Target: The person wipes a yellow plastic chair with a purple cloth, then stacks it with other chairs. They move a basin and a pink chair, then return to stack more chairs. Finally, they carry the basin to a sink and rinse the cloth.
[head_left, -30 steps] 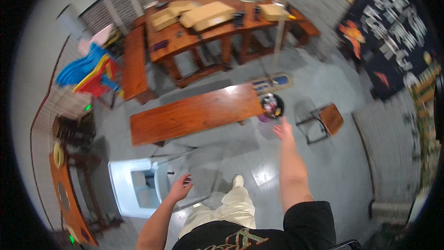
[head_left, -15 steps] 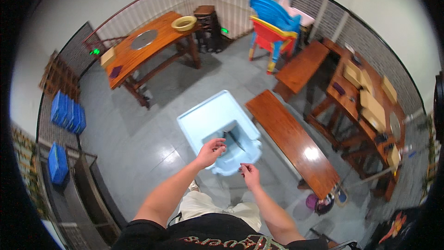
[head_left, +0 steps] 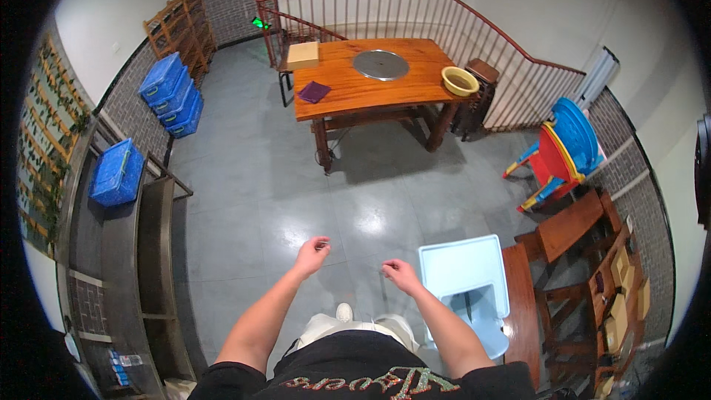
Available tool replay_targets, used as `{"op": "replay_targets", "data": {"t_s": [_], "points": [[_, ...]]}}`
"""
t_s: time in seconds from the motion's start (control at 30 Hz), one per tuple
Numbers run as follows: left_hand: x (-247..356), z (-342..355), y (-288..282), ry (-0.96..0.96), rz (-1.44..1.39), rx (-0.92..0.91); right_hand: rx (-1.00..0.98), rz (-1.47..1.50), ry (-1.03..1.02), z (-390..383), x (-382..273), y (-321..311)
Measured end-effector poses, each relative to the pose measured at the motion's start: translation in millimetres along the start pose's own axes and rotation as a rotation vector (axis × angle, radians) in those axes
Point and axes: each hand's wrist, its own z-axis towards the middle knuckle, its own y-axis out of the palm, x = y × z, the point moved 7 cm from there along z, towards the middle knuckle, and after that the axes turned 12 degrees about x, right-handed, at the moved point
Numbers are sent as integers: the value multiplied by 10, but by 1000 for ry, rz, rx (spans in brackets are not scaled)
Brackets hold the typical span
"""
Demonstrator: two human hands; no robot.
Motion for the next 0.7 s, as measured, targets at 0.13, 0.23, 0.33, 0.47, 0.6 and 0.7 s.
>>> {"op": "replay_targets", "data": {"t_s": [0.13,0.23,0.33,0.47,0.6,0.7], "points": [[71,460,-647,-111,-149,115,-217,-167,-71,864,-799,716],[-62,851,-932,-165,-189,121,-277,-252,-127,1681,-1193,1040],[-170,1358,-1120,-204,-204,169,-283,-378,-208,2587,-1550,1287],[-206,2300,-1278,-218,-247,224,-300,-548,-351,4002,-2066,1709],[-198,3316,-1355,-304,-264,263,-275,-604,-466,5482,-2634,2220],[-140,3972,-1475,-299,-208,249,-245,-705,-501,6389,-2926,2614]]}}
